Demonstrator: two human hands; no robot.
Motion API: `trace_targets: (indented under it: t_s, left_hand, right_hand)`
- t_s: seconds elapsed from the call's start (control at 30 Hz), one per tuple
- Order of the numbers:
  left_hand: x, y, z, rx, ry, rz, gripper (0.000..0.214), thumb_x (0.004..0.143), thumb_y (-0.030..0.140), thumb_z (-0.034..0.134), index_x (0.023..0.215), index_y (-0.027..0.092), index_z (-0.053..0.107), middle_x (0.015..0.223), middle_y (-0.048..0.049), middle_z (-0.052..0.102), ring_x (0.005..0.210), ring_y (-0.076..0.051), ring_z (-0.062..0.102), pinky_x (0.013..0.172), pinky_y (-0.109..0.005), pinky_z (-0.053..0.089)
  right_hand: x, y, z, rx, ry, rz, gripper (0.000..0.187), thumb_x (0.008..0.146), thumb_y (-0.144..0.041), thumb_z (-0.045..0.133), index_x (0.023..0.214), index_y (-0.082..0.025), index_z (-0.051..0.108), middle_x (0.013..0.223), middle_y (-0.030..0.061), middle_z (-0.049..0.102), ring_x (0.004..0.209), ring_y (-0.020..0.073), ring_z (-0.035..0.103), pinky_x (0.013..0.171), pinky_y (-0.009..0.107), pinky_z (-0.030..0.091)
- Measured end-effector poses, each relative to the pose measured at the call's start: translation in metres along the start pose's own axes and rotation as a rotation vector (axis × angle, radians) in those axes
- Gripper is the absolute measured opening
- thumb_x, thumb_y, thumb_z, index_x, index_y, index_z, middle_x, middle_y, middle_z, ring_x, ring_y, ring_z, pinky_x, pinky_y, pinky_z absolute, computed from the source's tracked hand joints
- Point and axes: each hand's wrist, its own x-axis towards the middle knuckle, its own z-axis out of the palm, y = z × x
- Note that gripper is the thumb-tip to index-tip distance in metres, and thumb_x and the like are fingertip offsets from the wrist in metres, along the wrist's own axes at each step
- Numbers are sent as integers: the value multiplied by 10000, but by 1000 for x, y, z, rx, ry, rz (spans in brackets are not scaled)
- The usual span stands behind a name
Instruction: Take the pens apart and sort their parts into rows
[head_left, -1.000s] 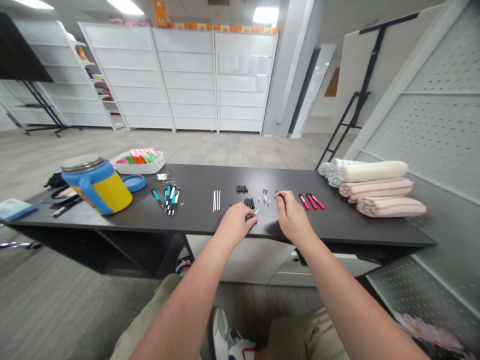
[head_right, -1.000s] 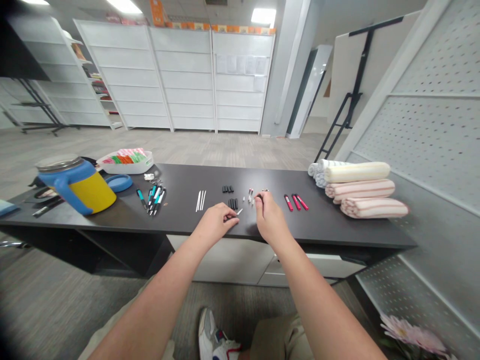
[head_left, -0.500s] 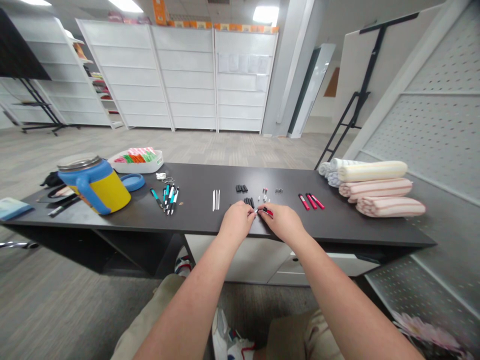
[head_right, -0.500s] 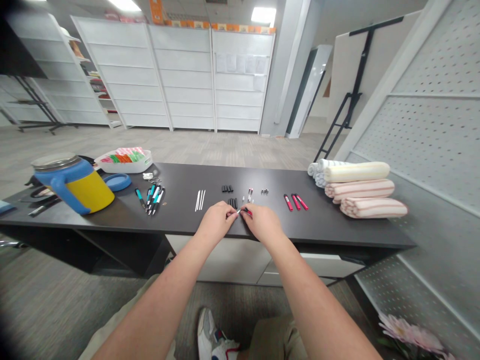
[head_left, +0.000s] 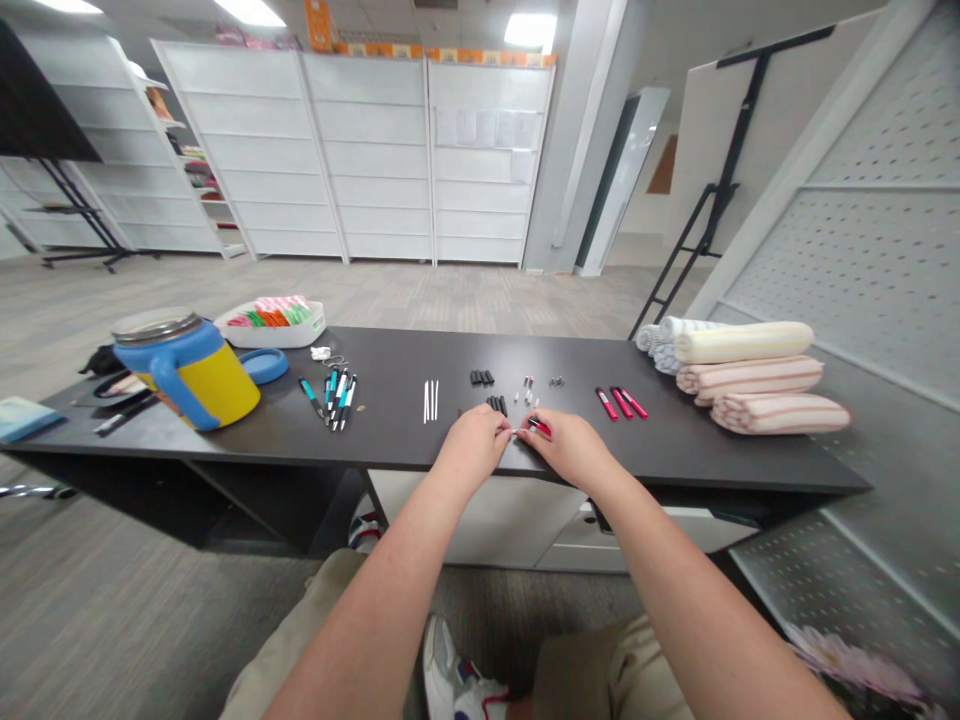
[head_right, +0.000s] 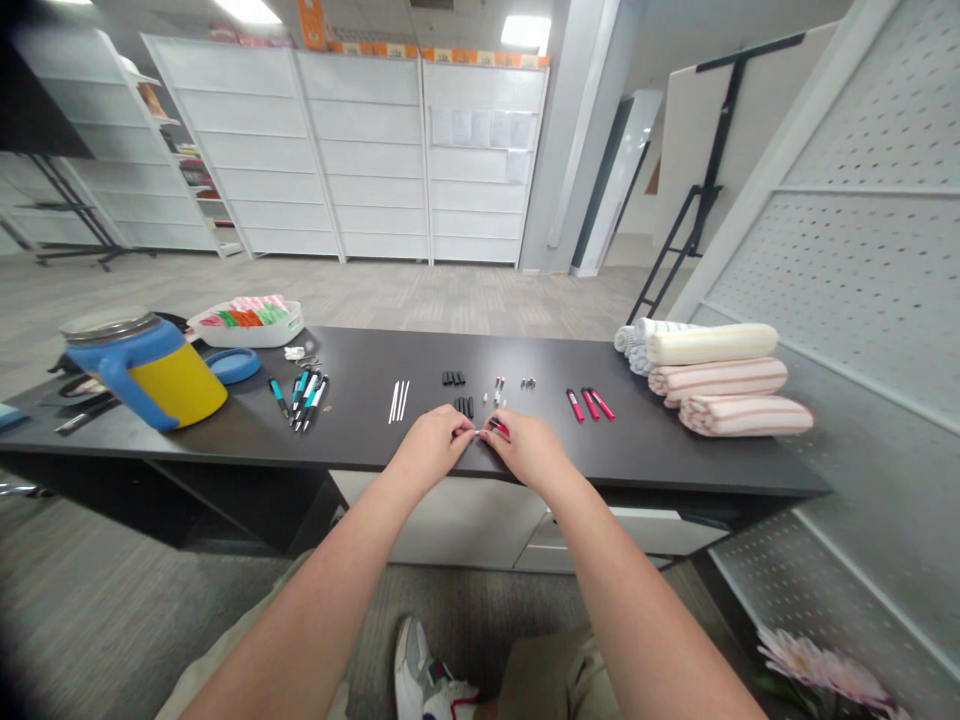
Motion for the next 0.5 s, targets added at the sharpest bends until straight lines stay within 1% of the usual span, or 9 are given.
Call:
trace_targets:
  t_s: [0.1,0.17,0.27,0.4,0.5]
  left_hand:
    - [-1,0,0,7,-2,6,147,936,227,634,918,180,772,943,-100,697,878,-232,662,826,-332,510]
    - [-1,0,0,14,-1,9,149,942,220,624,913,178,764,943,-99,693,876,-232,659,821,-335,508]
    - [-1,-1,0,19,-4,16,146,945,222,623,915,178,758,948,-97,691,875,-228,654,817,-332,505]
    - [-1,-2,0,11,-13,50,154,953,249,630,929,183,767,947,-96,691,900,-229,654,845,-330,502]
    - [-1,0,0,16,-25,74,156,954,273,642,924,187,768,937,-90,693,901,-227,653,836,-325,497]
  right_hand:
    - [1,0,-1,26,3,-46,175,952,-400,661,1041,-278,749,948,37,778,866,226,703,720,291,443]
    - [3,0,-1,51,-7,-90,152,953,-360,662,1027,-269,759,1009,46,772,926,224,701,783,297,460]
    - [4,1,-1,64,-19,-110,130,960,-324,650,958,-249,757,979,47,751,914,209,688,806,294,461]
    - [2,3,1,51,3,-118,138,980,-326,625,976,-238,731,981,51,732,913,206,671,791,289,449]
    - [0,3,2,92,38,-124,147,997,-315,594,982,-226,710,959,48,730,884,201,664,772,287,439]
